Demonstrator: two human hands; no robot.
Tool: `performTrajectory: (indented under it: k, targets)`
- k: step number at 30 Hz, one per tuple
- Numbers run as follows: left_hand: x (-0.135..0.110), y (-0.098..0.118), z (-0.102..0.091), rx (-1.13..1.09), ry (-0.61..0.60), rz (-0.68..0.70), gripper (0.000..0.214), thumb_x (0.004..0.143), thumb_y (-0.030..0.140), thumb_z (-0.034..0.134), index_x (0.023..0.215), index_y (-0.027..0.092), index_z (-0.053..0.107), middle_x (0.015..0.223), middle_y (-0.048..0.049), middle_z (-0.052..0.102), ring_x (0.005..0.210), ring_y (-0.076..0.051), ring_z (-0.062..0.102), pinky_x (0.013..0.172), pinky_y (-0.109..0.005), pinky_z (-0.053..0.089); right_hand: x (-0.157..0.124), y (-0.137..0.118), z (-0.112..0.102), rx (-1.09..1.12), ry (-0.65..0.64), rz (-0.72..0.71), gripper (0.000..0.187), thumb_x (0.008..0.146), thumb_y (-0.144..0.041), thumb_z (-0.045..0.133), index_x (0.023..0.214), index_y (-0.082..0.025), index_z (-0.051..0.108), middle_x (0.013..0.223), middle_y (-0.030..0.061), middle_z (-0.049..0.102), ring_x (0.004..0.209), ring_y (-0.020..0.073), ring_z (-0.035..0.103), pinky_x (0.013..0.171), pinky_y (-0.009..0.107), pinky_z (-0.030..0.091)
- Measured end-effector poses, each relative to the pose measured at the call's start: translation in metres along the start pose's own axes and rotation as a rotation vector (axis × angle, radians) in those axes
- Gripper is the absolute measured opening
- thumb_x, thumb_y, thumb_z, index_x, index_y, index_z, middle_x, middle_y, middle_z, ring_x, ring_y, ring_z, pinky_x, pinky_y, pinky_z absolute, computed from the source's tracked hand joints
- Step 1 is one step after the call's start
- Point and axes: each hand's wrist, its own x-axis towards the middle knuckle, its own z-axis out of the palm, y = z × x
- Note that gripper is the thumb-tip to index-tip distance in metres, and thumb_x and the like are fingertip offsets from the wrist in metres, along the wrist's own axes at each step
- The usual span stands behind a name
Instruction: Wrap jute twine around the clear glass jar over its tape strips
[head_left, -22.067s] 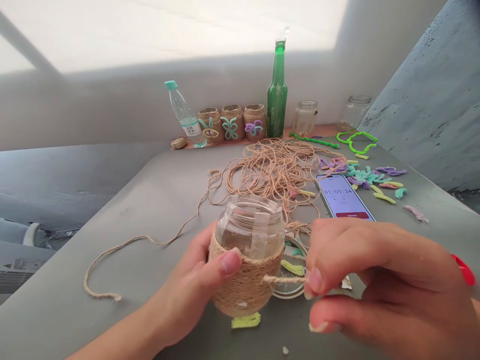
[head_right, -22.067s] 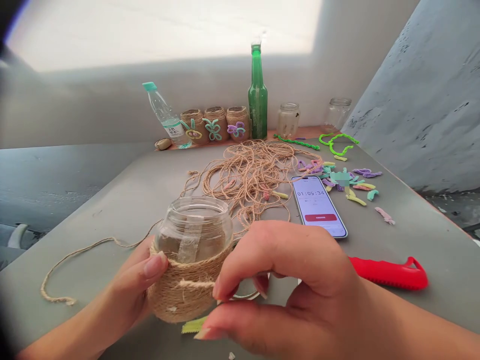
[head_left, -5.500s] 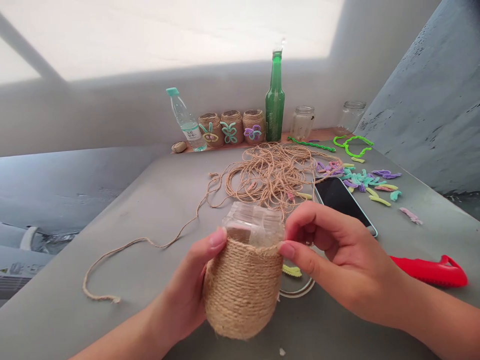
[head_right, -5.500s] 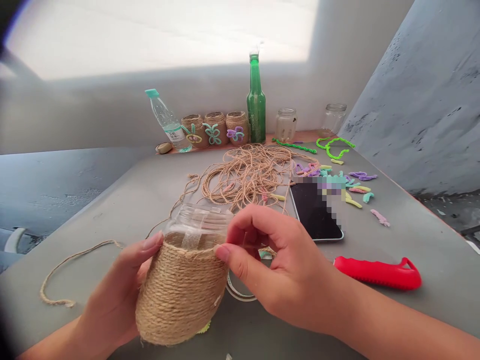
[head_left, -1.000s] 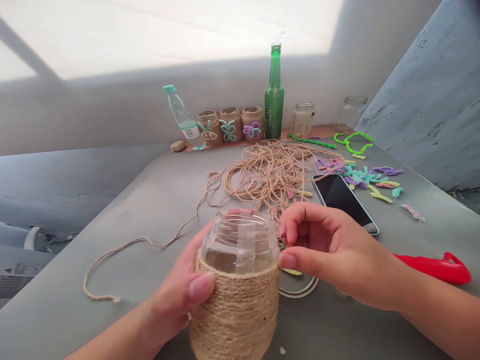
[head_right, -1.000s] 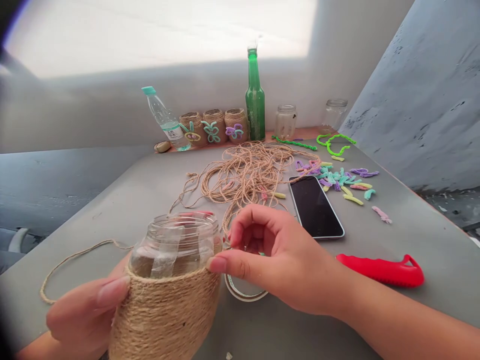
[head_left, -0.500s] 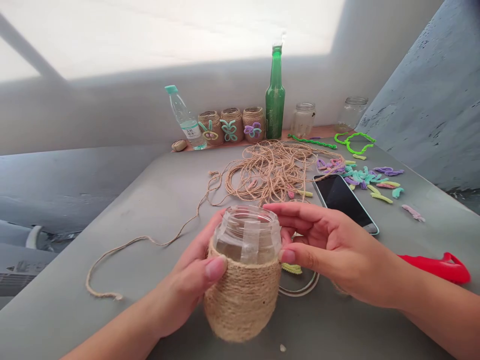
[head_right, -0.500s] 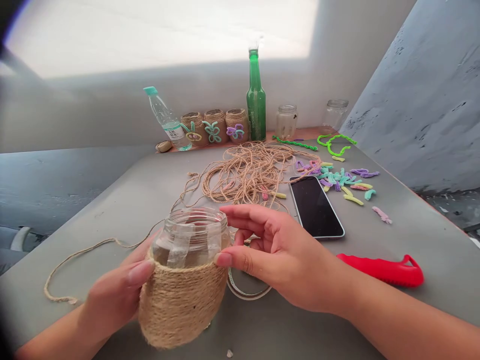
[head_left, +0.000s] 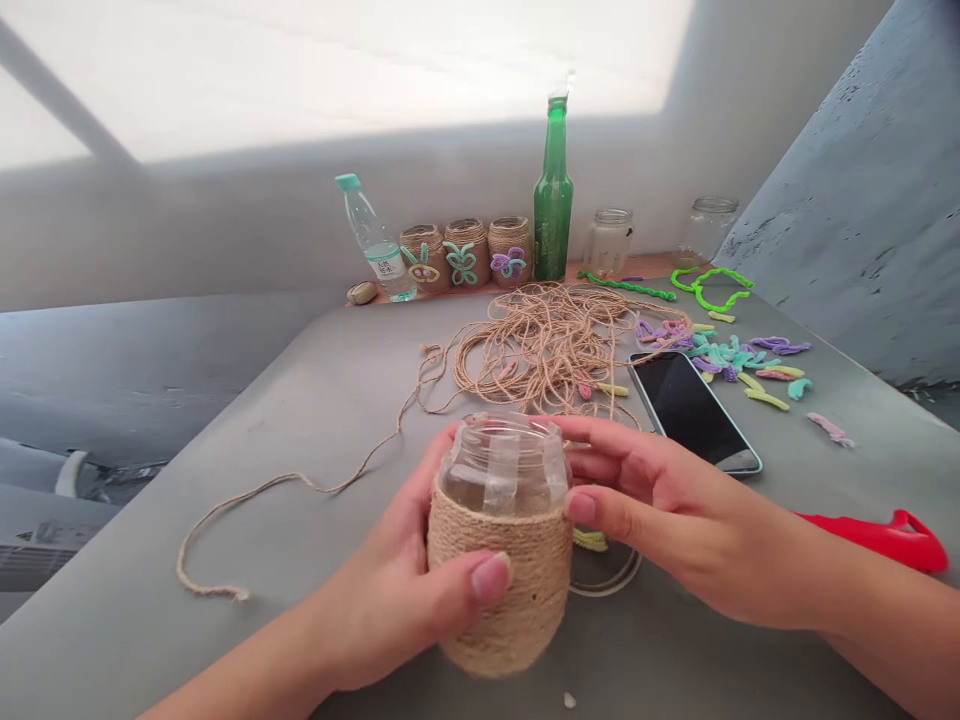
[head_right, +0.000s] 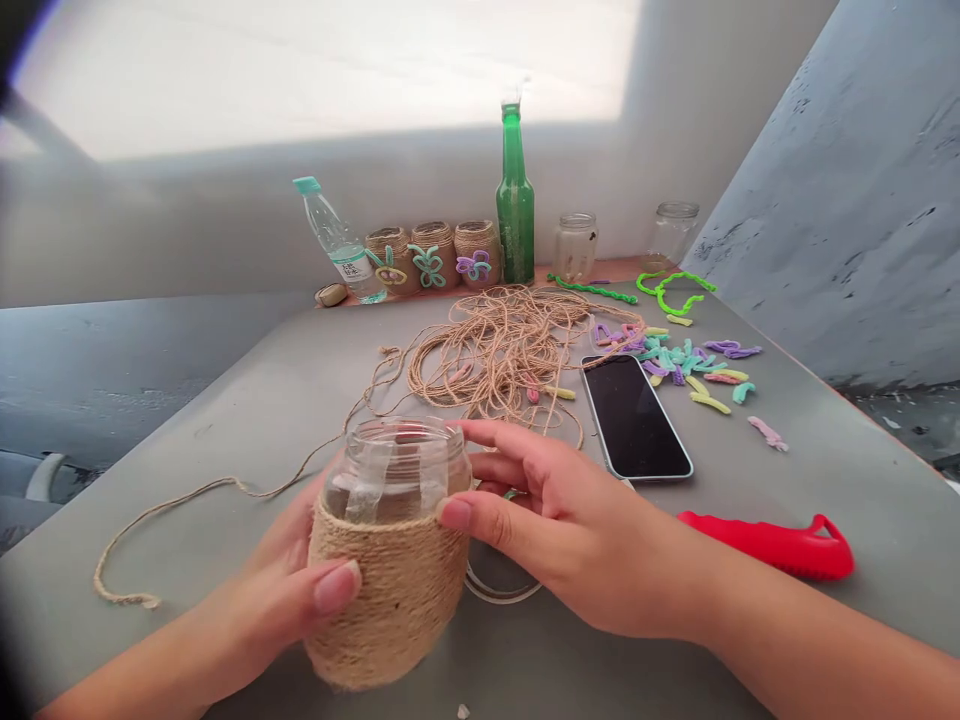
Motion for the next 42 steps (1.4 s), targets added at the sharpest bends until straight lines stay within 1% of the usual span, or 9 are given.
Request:
performTrajectory:
  k: [7, 10, 13, 18, 26, 31, 33, 38, 42]
  targets:
    - [-0.001, -0.002, 0.004, -0.029, 0.231, -0.030, 0.059, 0.092, 0.059, 0.067, 0.142, 0.031, 0.051, 0.146, -0.0123, 0.065, 0.129, -0.038, 0.061, 0.099, -0.047, 0.053, 0.007, 0.004, 0.004, 0.122, 0.201, -0.056, 0.043, 0.089, -0.016, 0.083, 0.127, -0.028, 0.064, 0.130, 0.0044, 0.078, 0.124, 0.0193, 0.072, 0.100, 0.025, 0.061]
    - [-0.001, -0.003, 0.006, 0.014, 0.198, -0.008, 0.069, 0.080, 0.055, 0.083, 0.139, 0.032, 0.054, 0.143, -0.0110, 0.067, 0.127, -0.038, 0.064, 0.097, -0.045, 0.056, 0.008, 0.005, 0.005, 0.128, 0.271, -0.066, 0.045, 0.086, -0.015, 0.085, 0.125, -0.027, 0.065, 0.128, 0.0041, 0.078, 0.120, 0.0195, 0.074, 0.100, 0.025, 0.062]
    - [0.001, -0.001, 0.006, 0.088, 0.184, -0.015, 0.087, 0.061, 0.035, 0.099, 0.136, 0.033, 0.056, 0.127, -0.0077, 0.075, 0.115, -0.036, 0.070, 0.088, -0.040, 0.060, 0.006, 0.005, 0.004, 0.096, 0.303, -0.065, 0.041, 0.086, -0.017, 0.086, 0.122, -0.026, 0.068, 0.127, 0.0042, 0.079, 0.119, 0.0200, 0.074, 0.098, 0.025, 0.063]
    - [0.003, 0.001, -0.003, -0.038, 0.342, 0.002, 0.074, 0.069, 0.048, 0.090, 0.134, 0.028, 0.061, 0.123, -0.0106, 0.077, 0.109, -0.037, 0.072, 0.080, -0.039, 0.061, 0.003, 0.001, 0.000, 0.008, 0.332, -0.088, 0.036, 0.084, -0.021, 0.087, 0.117, -0.026, 0.073, 0.118, 0.0044, 0.081, 0.112, 0.0198, 0.077, 0.093, 0.023, 0.064]
    - [0.009, 0.002, -0.003, -0.295, 0.237, 0.035, 0.051, 0.090, 0.044, 0.067, 0.137, 0.023, 0.066, 0.128, -0.0110, 0.078, 0.115, -0.036, 0.070, 0.082, -0.036, 0.057, 0.000, 0.000, 0.000, -0.261, 0.362, -0.074, 0.016, 0.093, -0.036, 0.078, 0.101, -0.025, 0.070, 0.090, 0.0006, 0.075, 0.084, 0.0147, 0.068, 0.069, 0.020, 0.055]
    - [0.006, 0.003, -0.005, -0.335, 0.229, 0.028, 0.049, 0.099, 0.042, 0.055, 0.143, 0.024, 0.061, 0.127, -0.0080, 0.078, 0.120, -0.033, 0.068, 0.089, -0.036, 0.057, -0.002, 0.003, -0.001, -0.476, 0.338, -0.114, 0.024, 0.100, -0.048, 0.067, 0.097, -0.025, 0.074, 0.088, 0.0012, 0.070, 0.077, 0.0153, 0.059, 0.063, 0.025, 0.047]
    - [0.006, 0.001, -0.005, -0.343, 0.209, 0.030, 0.049, 0.098, 0.046, 0.056, 0.141, 0.024, 0.063, 0.127, -0.0079, 0.078, 0.120, -0.034, 0.068, 0.088, -0.037, 0.058, -0.002, 0.004, -0.001, -0.514, 0.334, -0.133, 0.024, 0.100, -0.048, 0.066, 0.097, -0.026, 0.074, 0.092, 0.0015, 0.072, 0.081, 0.0169, 0.061, 0.066, 0.027, 0.048]
    - [0.008, -0.001, -0.001, -0.322, 0.157, 0.067, 0.072, 0.078, 0.046, 0.084, 0.142, 0.023, 0.061, 0.130, -0.0098, 0.076, 0.124, -0.037, 0.066, 0.088, -0.035, 0.057, -0.002, 0.007, -0.003, -0.589, 0.340, -0.143, 0.025, 0.101, -0.050, 0.064, 0.099, -0.027, 0.074, 0.094, 0.0017, 0.073, 0.083, 0.0185, 0.063, 0.067, 0.029, 0.048]
    - [0.007, -0.001, -0.003, -0.402, 0.209, 0.038, 0.042, 0.096, 0.046, 0.061, 0.132, 0.026, 0.069, 0.125, -0.0057, 0.079, 0.116, -0.030, 0.071, 0.085, -0.032, 0.060, -0.004, 0.006, -0.001, -0.683, 0.320, -0.174, 0.023, 0.103, -0.046, 0.061, 0.100, -0.027, 0.073, 0.095, 0.0015, 0.074, 0.085, 0.0187, 0.065, 0.067, 0.029, 0.048]
